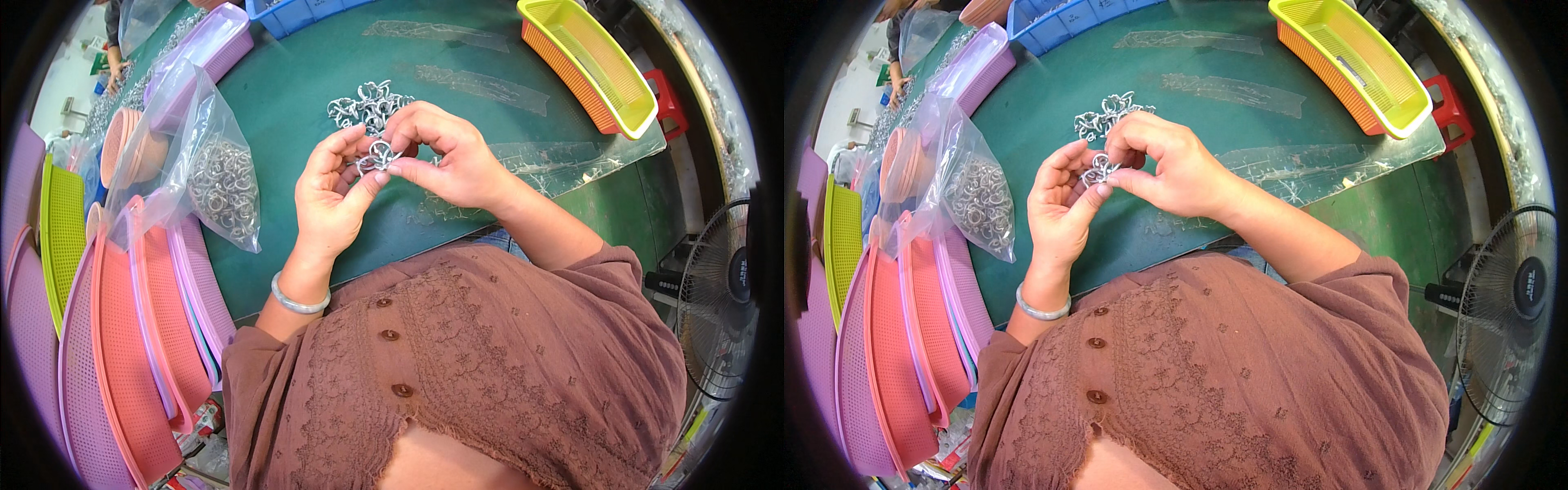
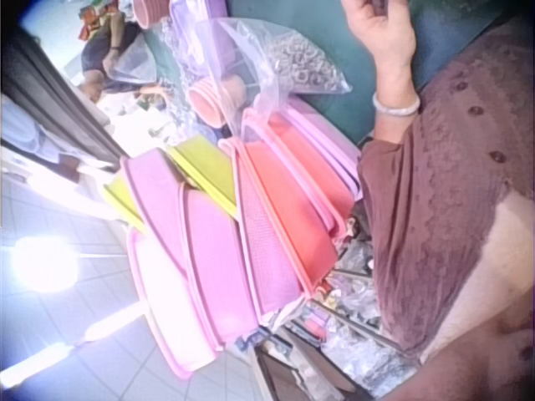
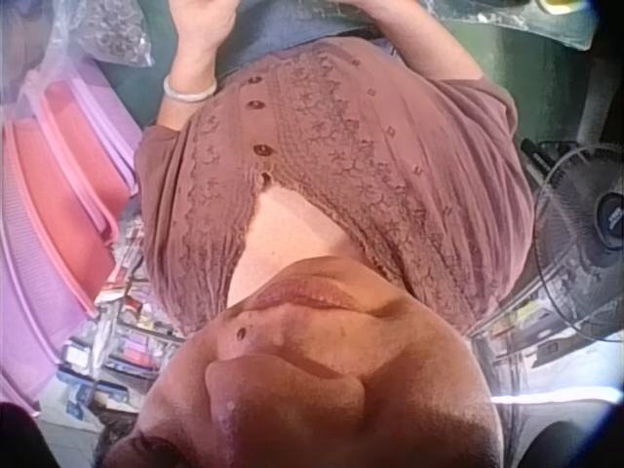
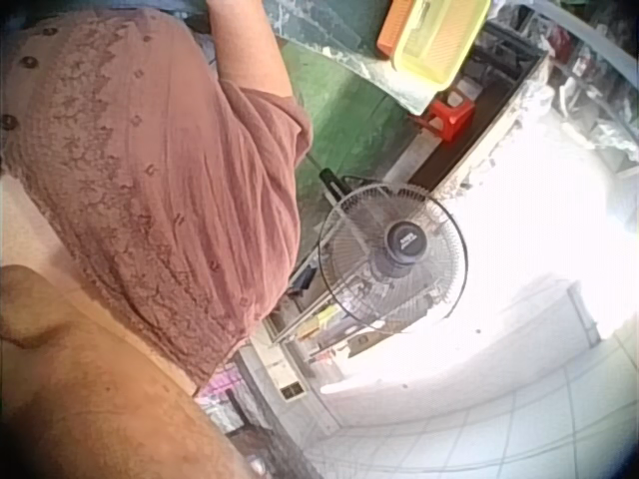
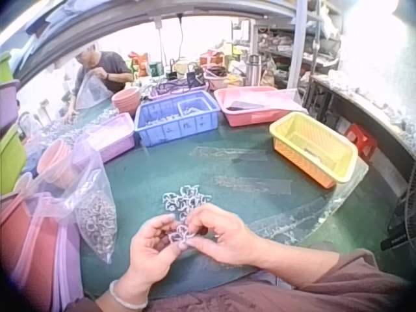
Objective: The person sorts through metal clips on a table, places them into a plastic bag, writes on a small piece of paper with a pen, and then walks to a storage shelf to retrieve a different bag of metal clips.
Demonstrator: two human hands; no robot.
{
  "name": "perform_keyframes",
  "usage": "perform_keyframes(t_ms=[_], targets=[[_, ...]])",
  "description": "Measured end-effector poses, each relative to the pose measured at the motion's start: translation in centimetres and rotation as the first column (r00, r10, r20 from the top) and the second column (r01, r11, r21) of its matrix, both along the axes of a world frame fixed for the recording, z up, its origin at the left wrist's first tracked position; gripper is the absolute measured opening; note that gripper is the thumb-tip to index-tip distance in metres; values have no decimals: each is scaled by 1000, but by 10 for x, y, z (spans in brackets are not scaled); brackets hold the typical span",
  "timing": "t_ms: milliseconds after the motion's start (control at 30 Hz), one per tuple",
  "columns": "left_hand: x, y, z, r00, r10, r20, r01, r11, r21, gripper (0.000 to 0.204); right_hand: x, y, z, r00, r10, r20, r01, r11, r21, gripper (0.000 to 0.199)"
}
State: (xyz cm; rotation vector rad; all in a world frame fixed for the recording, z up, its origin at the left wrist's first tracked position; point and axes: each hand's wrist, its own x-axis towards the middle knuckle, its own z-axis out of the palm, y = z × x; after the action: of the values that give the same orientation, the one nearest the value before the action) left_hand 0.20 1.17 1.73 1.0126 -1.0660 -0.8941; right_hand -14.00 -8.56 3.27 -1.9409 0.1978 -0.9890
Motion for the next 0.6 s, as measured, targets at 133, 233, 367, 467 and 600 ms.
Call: perform_keyframes(t_ms=[133,233,367,467,600], targets=[[-1,2,5,992,-60,-109,66,996,52,47,0,0,-8,997,69,20,-71,935,349,12],[-1,3,6,982,-78,-174,94,992,86,48,-2,-2,-6,994,107,22,-101,816,569,10],[0,2,3,975,-70,-209,89,993,83,42,-5,-6,-2,986,167,-3,-118,707,697,10],[2,2,3,970,-68,-233,104,984,145,33,-6,-10,-5,981,194,-17,-119,665,737,11],[2,2,3,962,-35,-272,85,981,176,28,-6,-11,-3,976,218,19,-146,585,798,11]])
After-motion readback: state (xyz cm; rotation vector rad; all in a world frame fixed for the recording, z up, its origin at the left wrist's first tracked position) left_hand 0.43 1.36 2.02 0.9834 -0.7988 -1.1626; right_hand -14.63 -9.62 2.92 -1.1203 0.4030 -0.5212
